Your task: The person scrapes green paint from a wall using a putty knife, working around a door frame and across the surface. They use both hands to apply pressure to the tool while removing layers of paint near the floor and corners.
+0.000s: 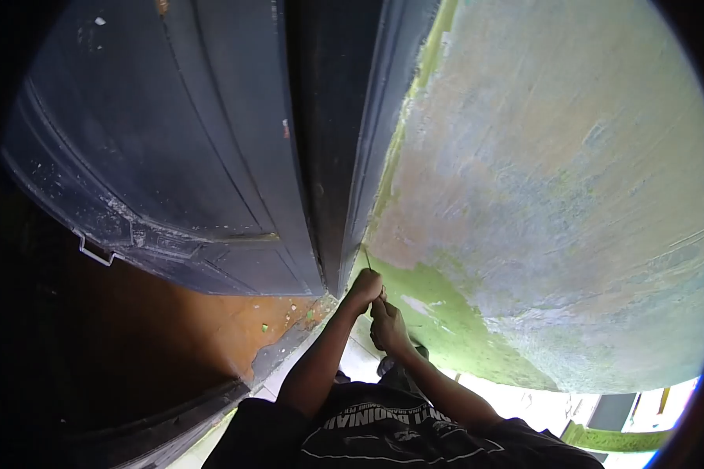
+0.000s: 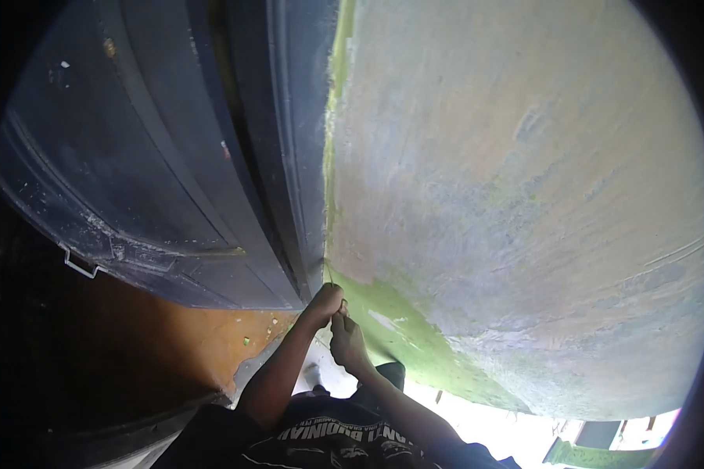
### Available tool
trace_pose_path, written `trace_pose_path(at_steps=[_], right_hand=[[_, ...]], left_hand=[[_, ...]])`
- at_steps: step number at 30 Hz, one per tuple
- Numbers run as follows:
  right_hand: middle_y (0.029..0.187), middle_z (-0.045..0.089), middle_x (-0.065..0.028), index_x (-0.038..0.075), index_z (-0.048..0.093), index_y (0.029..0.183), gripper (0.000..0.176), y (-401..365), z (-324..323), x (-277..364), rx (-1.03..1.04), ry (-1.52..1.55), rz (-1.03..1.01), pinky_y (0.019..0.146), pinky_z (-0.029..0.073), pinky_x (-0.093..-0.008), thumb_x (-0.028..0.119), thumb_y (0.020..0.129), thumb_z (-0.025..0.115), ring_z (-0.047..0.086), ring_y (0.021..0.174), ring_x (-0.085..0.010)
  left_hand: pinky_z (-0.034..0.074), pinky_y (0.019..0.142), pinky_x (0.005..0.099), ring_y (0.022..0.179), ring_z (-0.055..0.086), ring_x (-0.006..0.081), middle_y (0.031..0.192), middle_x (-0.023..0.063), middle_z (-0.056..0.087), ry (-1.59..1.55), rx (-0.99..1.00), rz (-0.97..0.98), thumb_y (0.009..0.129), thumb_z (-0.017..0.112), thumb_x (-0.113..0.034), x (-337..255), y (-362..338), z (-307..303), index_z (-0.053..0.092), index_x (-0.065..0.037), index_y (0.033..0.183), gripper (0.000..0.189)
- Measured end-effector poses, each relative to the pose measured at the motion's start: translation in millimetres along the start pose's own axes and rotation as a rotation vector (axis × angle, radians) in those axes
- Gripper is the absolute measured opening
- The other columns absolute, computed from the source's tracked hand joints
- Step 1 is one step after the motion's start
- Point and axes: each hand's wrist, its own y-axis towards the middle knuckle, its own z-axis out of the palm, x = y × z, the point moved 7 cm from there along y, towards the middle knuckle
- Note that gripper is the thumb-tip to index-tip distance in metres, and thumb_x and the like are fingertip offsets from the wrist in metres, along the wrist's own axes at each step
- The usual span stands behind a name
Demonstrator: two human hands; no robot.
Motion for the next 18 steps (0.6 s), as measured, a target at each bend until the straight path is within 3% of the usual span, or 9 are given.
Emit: trace_pose_path(at_steps=[2,3,8,10,12,14,15,16,18], right_hand=[[0.046,0.038,-0.0012,0.005,0.047,0.075,0.037,-18,-5,37,-0.227,-0.285,-0.448,0.033,0.029,-0.0305,0.033,0.097,0.037,0.037,0.032,-0.0129],[0.046,0.037,-0.0004,0.006,0.047,0.076,0.036,-16,-1,-1,-0.053,0.044,-0.038,0.032,0.027,-0.0286,0.034,0.098,0.035,0.035,0.033,-0.0115],[0.047,0.036,0.0001,0.007,0.046,0.077,0.035,-14,17,-30,-0.067,0.035,-0.11,0.031,0.025,-0.0274,0.033,0.097,0.034,0.032,0.032,-0.0103],[0.047,0.036,0.0002,0.008,0.045,0.077,0.036,-18,17,-7,0.007,0.159,0.108,0.031,0.024,-0.0274,0.035,0.097,0.034,0.032,0.032,-0.0103],[0.047,0.035,0.0006,0.007,0.046,0.078,0.036,-9,17,-12,0.018,0.238,0.163,0.031,0.024,-0.0272,0.036,0.096,0.035,0.031,0.032,-0.0101],[0.047,0.034,0.0011,0.007,0.049,0.08,0.036,-2,25,-34,-0.001,0.354,0.29,0.031,0.024,-0.0271,0.037,0.096,0.036,0.03,0.032,-0.0098],[0.045,0.034,0.0015,0.007,0.052,0.083,0.036,1,25,-42,0.004,0.154,-0.047,0.031,0.023,-0.0273,0.037,0.096,0.036,0.03,0.032,-0.0099],[0.045,0.034,0.0015,0.007,0.052,0.083,0.036,-13,19,-24,0.002,0.158,-0.031,0.031,0.023,-0.0273,0.037,0.096,0.036,0.03,0.032,-0.0099],[0.051,0.042,-0.0024,0.004,0.052,0.086,0.036,-42,-2,-16,-0.016,0.289,0.375,0.033,0.028,-0.0287,0.035,0.096,0.038,0.037,0.036,-0.0112]], left_hand=[[0.039,0.043,0.0335,0.045,0.047,0.0168,0.055,0.0062,0.045,0.589,0.14,0.473,0.082,0.037,-0.006,33,38,0,0.046,-0.002,0.073,0.014],[0.039,0.042,0.0331,0.045,0.047,0.0168,0.057,0.0061,0.044,0.16,0.044,0.069,0.082,0.037,-0.004,-4,-19,16,0.043,-0.002,0.075,0.009],[0.039,0.041,0.0344,0.044,0.043,0.0168,0.061,0.0071,0.044,0.075,-0.033,0.06,0.082,0.036,-0.003,5,-4,-5,0.042,-0.001,0.084,0.007],[0.039,0.041,0.0357,0.044,0.044,0.0176,0.061,0.0077,0.044,0.236,-0.09,0.099,0.083,0.036,-0.004,-1,-13,1,0.044,0.0,0.087,0.01],[0.038,0.041,0.0363,0.045,0.047,0.0181,0.061,0.0079,0.046,0.31,-0.038,0.081,0.087,0.037,-0.01,1,8,-5,0.046,0.002,0.091,0.015],[0.039,0.041,0.0361,0.045,0.048,0.018,0.061,0.0076,0.047,0.205,-0.102,0.058,0.087,0.036,-0.011,-1,4,-8,0.047,0.002,0.09,0.016],[0.039,0.041,0.0361,0.045,0.048,0.018,0.061,0.0076,0.047,0.209,-0.1,0.044,0.087,0.036,-0.011,5,1,-6,0.047,0.002,0.09,0.016],[0.04,0.041,0.0358,0.045,0.048,0.0177,0.061,0.0078,0.047,0.2,-0.077,0.041,0.087,0.037,-0.01,12,-2,-3,0.046,0.002,0.089,0.015],[0.04,0.041,0.0355,0.045,0.047,0.0174,0.062,0.008,0.047,0.187,-0.047,0.029,0.087,0.037,-0.009,24,-11,11,0.045,0.002,0.088,0.014]])
